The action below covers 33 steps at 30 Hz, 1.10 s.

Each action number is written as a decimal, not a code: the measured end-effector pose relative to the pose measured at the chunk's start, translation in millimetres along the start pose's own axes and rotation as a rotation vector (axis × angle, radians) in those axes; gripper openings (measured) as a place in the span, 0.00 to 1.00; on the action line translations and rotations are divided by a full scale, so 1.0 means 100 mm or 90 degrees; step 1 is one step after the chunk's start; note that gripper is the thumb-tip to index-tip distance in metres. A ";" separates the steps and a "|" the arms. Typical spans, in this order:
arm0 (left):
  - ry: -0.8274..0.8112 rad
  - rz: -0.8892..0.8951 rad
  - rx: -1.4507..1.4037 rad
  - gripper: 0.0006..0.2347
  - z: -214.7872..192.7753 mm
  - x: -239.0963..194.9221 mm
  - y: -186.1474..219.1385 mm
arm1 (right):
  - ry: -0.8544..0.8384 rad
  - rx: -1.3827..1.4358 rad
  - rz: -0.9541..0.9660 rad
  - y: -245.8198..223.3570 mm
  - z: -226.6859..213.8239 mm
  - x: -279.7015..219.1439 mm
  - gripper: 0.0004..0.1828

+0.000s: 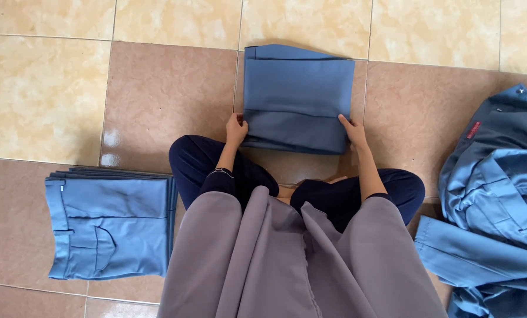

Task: The person sits cross-legged on a tiled floor and folds a pair of blue trousers by hand. They smooth the fabric, fold the legs together, and then fold the garment into a compact rectangle, placing it on a growing stack of folded trousers.

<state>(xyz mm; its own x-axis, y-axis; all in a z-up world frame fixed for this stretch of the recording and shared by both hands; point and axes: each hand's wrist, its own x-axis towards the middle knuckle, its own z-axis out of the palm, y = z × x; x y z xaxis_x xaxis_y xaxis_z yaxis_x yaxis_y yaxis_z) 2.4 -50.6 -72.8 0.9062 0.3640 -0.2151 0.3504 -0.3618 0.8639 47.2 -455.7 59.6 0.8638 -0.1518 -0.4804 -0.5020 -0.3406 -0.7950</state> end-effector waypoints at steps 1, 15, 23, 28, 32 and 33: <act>-0.005 -0.004 0.024 0.12 0.00 -0.02 0.02 | -0.020 0.044 0.025 -0.03 -0.01 0.02 0.40; -0.001 -0.042 -0.049 0.19 -0.04 -0.14 0.09 | 0.008 -0.224 -0.245 -1.89 -0.10 0.61 0.32; -0.034 -0.186 -0.293 0.16 -0.24 -0.16 0.41 | 0.300 -0.828 -0.812 -2.49 0.29 -0.57 0.29; -0.059 -0.227 -0.434 0.27 -0.09 -0.11 0.28 | 0.338 -0.877 -0.873 -0.75 0.87 -0.25 0.22; -0.051 -0.219 -0.330 0.31 0.05 -0.05 0.03 | 0.201 -0.729 -0.828 0.62 1.03 -0.16 0.37; -0.051 -0.218 -0.329 0.31 0.00 -0.06 0.06 | 0.202 -0.727 -0.828 0.66 1.07 -0.13 0.37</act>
<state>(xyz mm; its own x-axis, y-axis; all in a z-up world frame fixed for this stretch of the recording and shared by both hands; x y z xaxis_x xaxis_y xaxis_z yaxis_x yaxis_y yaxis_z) -0.7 -55.4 -66.3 0.7848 0.3130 -0.5349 0.4824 0.2334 0.8443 -1.8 -377.4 -26.4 0.6871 0.6118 0.3919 0.6162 -0.7765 0.1318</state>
